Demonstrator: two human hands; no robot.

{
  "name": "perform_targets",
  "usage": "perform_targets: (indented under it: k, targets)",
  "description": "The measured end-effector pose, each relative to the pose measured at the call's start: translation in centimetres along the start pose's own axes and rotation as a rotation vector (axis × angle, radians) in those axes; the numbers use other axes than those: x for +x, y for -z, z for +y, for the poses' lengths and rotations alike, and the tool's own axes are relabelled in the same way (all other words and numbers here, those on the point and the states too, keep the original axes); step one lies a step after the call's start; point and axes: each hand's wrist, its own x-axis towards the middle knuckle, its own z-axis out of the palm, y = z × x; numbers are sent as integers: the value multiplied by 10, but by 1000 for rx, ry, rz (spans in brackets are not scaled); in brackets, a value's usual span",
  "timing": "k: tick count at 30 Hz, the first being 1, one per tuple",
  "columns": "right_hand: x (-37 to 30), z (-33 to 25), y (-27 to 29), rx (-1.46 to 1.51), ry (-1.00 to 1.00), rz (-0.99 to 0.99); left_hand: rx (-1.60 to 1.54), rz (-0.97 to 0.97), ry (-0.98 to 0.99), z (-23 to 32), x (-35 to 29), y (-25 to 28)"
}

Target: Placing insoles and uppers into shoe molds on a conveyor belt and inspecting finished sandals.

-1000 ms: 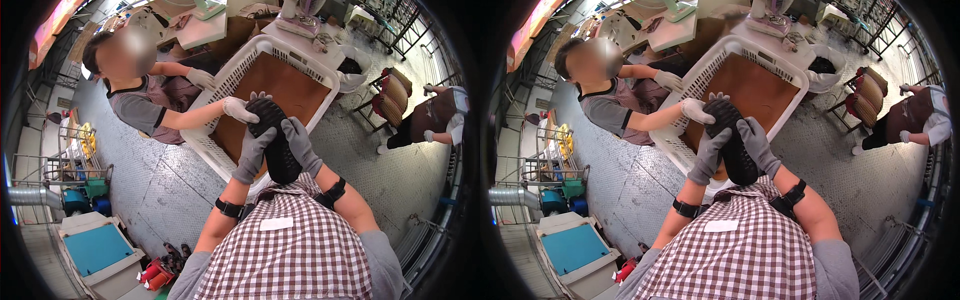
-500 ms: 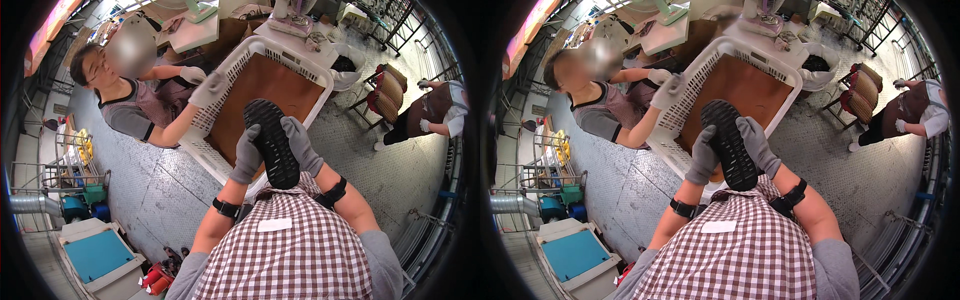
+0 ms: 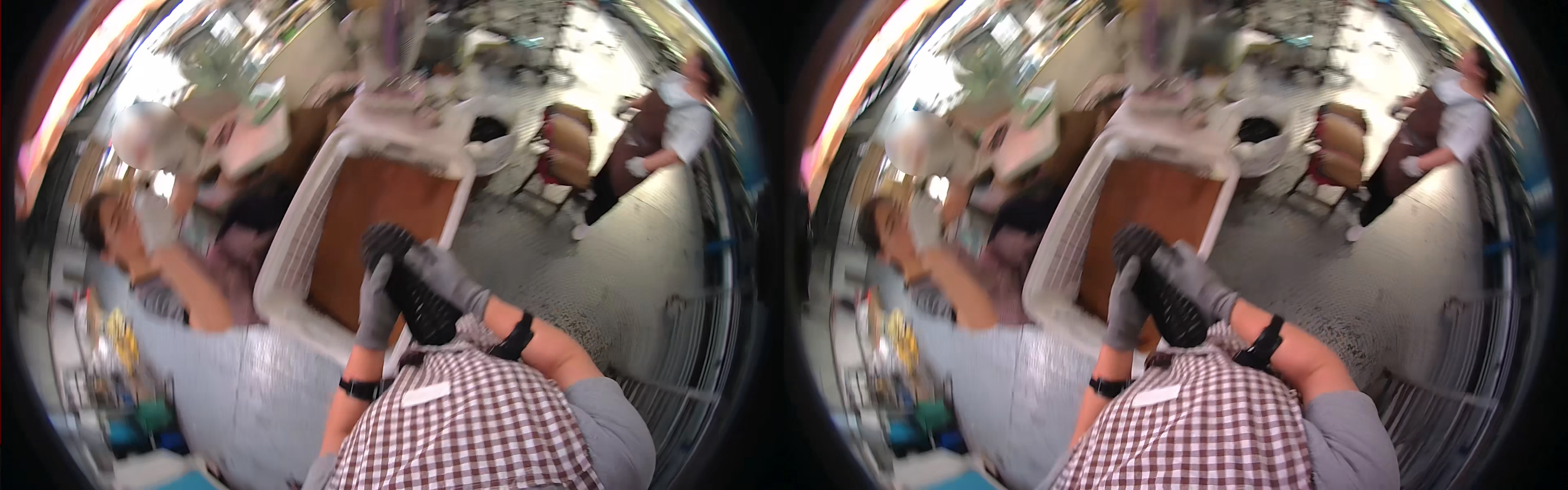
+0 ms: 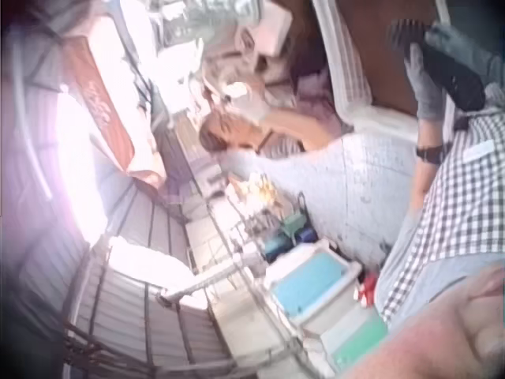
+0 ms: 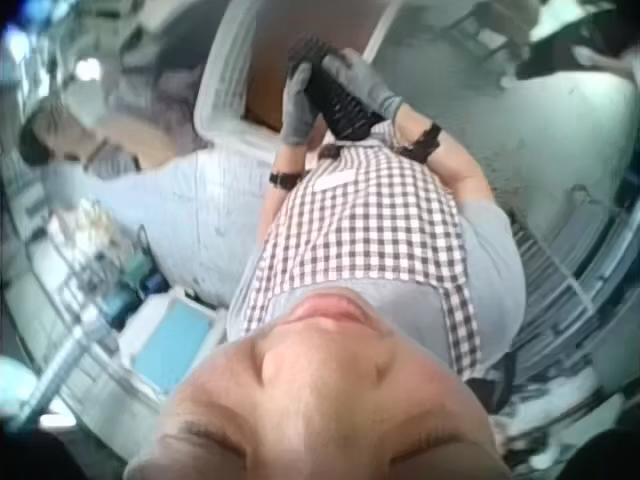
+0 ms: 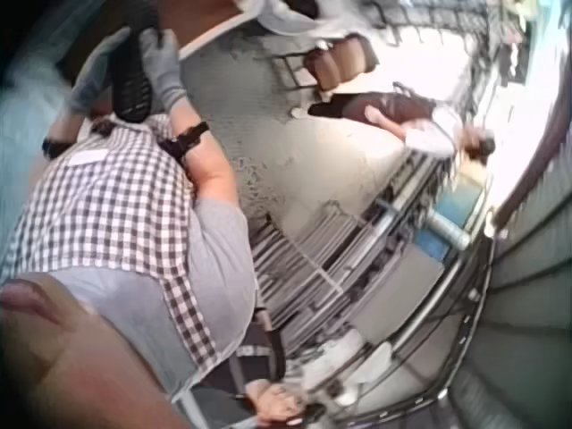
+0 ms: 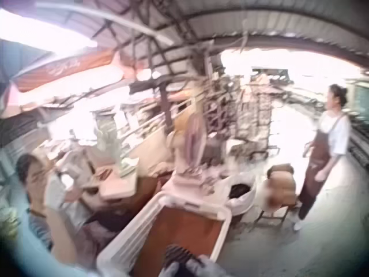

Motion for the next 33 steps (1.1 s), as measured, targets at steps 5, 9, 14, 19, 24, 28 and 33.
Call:
perform_targets:
  k: [5, 9, 14, 19, 24, 28, 33]
  targets:
    - [-30, -4, 8, -603, -34, 228, 322, 29, -93, -28, 1, 9]
    - [-62, -6, 36, -376, 33, 477, 481, -127, -79, -63, 10, -19]
    - [-101, -15, 59, -186, 161, 765, 366, -348, 145, -91, 13, -59]
    - [-133, -48, 56, -315, 219, 972, 402, -435, 194, -100, 14, -82]
    - [-81, 45, 146, -447, 298, 908, 626, -466, 53, -92, 22, -134]
    - [-76, 58, 223, -388, 390, 900, 546, -488, 194, -118, 42, -189]
    - [-142, -95, 275, 90, 336, 934, -45, -463, 702, -200, 101, -233]
